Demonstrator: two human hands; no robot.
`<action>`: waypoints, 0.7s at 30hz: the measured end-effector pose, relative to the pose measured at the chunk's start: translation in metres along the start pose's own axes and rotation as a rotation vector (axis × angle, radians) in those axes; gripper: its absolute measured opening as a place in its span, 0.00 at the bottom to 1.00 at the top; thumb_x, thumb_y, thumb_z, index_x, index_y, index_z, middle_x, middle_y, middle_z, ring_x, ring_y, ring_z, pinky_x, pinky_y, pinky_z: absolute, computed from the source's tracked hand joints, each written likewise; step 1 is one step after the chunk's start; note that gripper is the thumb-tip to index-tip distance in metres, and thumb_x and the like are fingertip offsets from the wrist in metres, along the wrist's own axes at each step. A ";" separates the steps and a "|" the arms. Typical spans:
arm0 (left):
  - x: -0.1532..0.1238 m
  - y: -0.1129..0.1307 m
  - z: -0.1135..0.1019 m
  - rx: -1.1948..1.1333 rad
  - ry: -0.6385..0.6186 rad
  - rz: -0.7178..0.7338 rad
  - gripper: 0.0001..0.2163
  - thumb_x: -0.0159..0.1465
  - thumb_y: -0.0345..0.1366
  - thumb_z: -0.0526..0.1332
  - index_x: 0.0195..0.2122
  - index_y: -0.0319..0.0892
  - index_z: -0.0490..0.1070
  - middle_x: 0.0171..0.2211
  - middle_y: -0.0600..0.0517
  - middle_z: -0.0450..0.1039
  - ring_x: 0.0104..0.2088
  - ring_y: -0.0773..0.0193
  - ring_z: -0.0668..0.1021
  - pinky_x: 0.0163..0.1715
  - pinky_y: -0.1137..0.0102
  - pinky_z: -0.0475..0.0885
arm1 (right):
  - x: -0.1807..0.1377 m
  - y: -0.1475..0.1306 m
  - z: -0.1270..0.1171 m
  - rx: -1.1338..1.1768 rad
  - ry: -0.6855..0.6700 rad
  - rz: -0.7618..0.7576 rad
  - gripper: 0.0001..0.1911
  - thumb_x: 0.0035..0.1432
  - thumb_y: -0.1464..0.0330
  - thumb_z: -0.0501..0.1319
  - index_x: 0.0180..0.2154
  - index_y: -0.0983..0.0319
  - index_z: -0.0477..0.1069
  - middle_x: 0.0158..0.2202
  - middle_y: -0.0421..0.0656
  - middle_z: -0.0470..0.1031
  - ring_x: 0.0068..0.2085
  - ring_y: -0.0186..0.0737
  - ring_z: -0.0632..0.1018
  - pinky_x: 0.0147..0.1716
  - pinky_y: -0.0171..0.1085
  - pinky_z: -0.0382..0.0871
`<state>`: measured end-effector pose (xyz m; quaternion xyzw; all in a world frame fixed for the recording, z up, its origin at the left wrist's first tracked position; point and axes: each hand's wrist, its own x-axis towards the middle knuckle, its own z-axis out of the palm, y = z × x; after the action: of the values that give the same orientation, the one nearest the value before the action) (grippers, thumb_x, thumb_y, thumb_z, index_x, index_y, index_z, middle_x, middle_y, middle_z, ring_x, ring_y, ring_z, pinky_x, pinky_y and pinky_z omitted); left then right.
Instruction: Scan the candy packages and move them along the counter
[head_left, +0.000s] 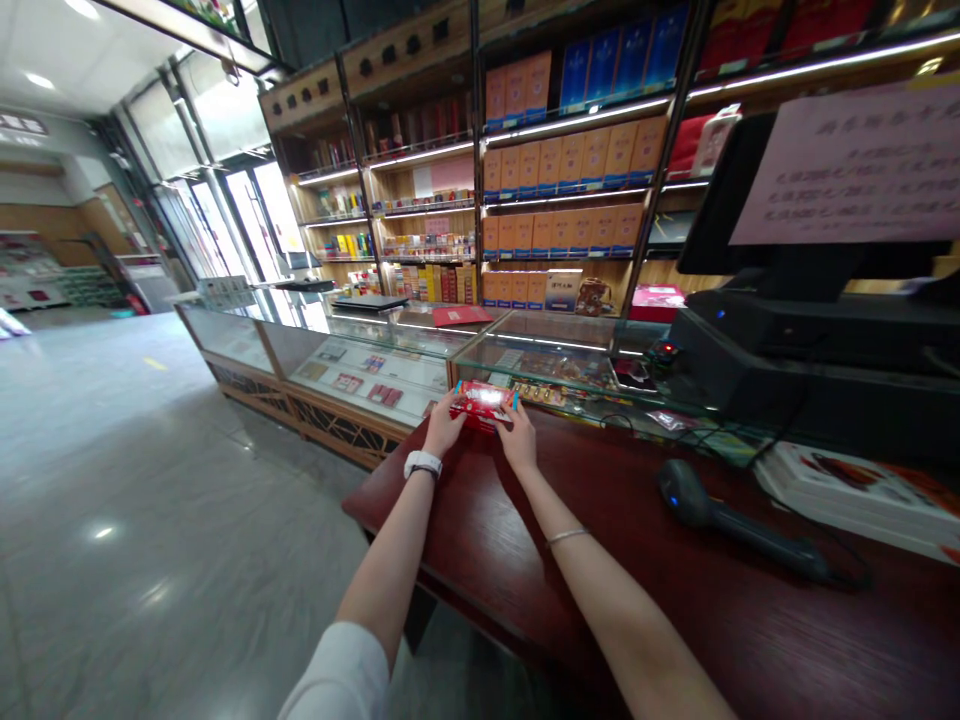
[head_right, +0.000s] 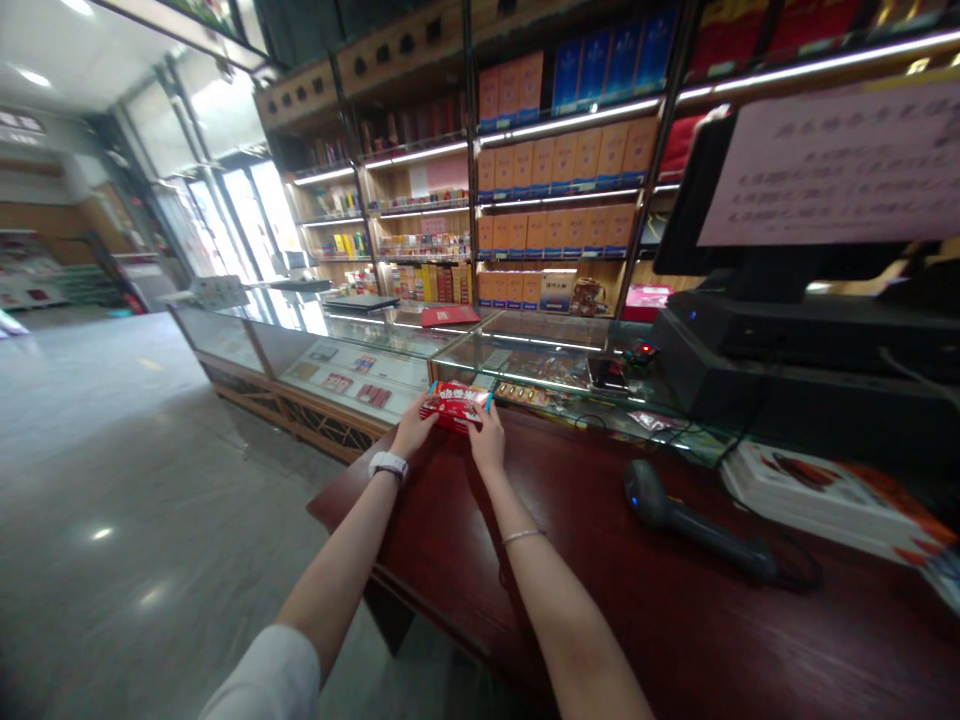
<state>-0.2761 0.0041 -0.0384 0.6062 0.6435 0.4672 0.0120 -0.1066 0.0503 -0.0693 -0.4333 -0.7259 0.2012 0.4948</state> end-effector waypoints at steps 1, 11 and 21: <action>0.001 -0.001 0.003 0.008 0.012 -0.011 0.20 0.58 0.25 0.57 0.51 0.44 0.73 0.58 0.46 0.73 0.62 0.56 0.71 0.65 0.48 0.61 | -0.001 -0.001 0.005 0.005 0.002 0.009 0.24 0.60 0.69 0.58 0.58 0.60 0.72 0.67 0.54 0.62 0.64 0.52 0.69 0.61 0.49 0.65; 0.009 -0.023 0.012 0.136 0.012 -0.108 0.14 0.62 0.28 0.55 0.48 0.42 0.72 0.59 0.42 0.71 0.62 0.54 0.71 0.65 0.42 0.53 | -0.011 -0.009 0.031 -0.139 -0.203 0.085 0.28 0.58 0.68 0.61 0.60 0.56 0.67 0.70 0.54 0.52 0.70 0.59 0.58 0.63 0.65 0.56; 0.000 -0.021 -0.001 0.225 -0.022 -0.153 0.17 0.60 0.27 0.54 0.50 0.44 0.71 0.60 0.43 0.70 0.63 0.50 0.68 0.65 0.40 0.53 | -0.015 -0.007 0.012 -0.263 -0.270 0.024 0.30 0.58 0.69 0.59 0.62 0.57 0.63 0.70 0.53 0.54 0.69 0.58 0.58 0.64 0.66 0.52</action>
<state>-0.2931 0.0075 -0.0511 0.5580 0.7359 0.3832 -0.0134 -0.1185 0.0358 -0.0769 -0.4721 -0.8004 0.1669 0.3296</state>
